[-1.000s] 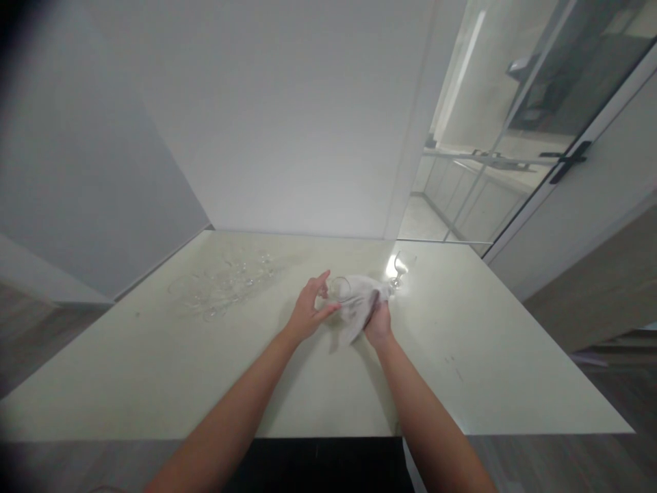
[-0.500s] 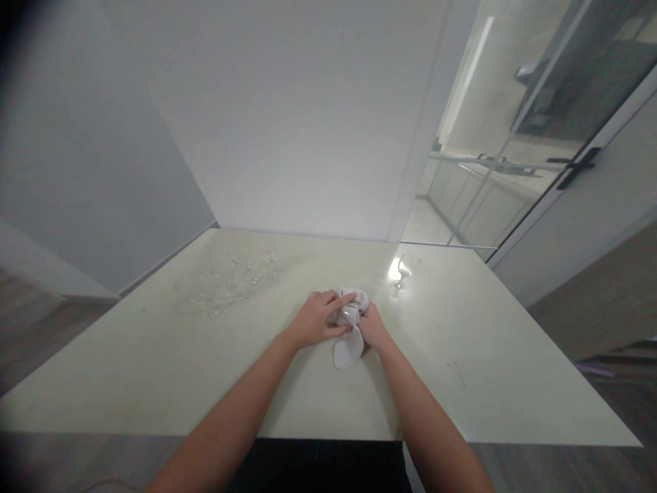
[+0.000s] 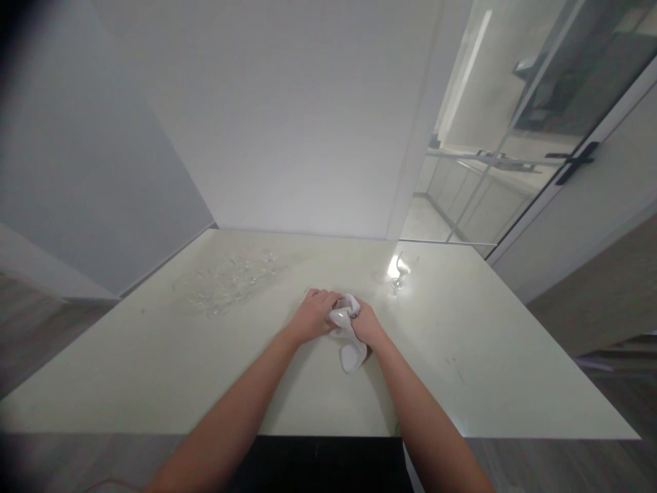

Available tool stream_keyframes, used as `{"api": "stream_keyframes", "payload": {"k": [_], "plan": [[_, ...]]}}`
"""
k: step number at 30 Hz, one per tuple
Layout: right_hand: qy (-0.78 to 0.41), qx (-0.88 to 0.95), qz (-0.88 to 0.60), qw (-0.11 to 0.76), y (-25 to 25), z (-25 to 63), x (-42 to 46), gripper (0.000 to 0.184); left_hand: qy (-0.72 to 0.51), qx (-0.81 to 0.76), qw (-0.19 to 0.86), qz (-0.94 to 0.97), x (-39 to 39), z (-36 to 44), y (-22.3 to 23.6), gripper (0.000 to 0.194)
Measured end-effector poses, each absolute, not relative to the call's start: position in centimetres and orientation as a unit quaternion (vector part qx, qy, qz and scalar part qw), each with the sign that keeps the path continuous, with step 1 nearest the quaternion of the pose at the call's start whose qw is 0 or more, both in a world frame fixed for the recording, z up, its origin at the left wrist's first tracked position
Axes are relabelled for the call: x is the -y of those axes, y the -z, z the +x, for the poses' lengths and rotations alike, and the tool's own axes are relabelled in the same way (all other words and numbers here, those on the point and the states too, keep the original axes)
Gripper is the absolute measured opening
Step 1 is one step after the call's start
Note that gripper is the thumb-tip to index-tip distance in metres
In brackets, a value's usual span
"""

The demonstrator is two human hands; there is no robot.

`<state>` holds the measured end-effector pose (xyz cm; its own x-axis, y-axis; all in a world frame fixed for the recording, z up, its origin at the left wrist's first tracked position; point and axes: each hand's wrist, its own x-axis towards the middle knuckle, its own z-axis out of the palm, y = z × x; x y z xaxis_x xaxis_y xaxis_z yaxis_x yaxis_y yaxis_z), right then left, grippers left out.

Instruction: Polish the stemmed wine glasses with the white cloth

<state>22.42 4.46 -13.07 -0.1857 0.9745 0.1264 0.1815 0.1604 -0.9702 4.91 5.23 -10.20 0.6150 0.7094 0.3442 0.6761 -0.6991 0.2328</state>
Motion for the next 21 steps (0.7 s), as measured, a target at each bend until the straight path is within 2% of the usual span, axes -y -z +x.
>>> {"api": "stream_keyframes", "payload": {"k": [5, 9, 16, 21], "plan": [[-0.420, 0.621, -0.461, 0.474, 13.92, 22.61, -4.61, 0.020, -0.189, -0.358, 0.001, 0.914, -4.89, 5.43, 9.74, 0.048], [-0.445, 0.612, -0.464, 0.461, 13.78, 22.57, -4.62, 0.016, -0.200, -0.367, -0.017, 0.908, -4.97, 5.41, 9.73, 0.048], [-0.442, 0.639, -0.460, 0.431, 12.97, 22.34, -4.31, 0.025, -0.190, -0.383, -0.022, 0.904, -4.96, 5.09, 9.84, 0.045], [-0.434, 0.613, -0.459, 0.474, 13.68, 22.37, -4.25, 0.030, -0.178, -0.384, -0.012, 0.906, -4.67, 5.62, 9.75, 0.046]]}}
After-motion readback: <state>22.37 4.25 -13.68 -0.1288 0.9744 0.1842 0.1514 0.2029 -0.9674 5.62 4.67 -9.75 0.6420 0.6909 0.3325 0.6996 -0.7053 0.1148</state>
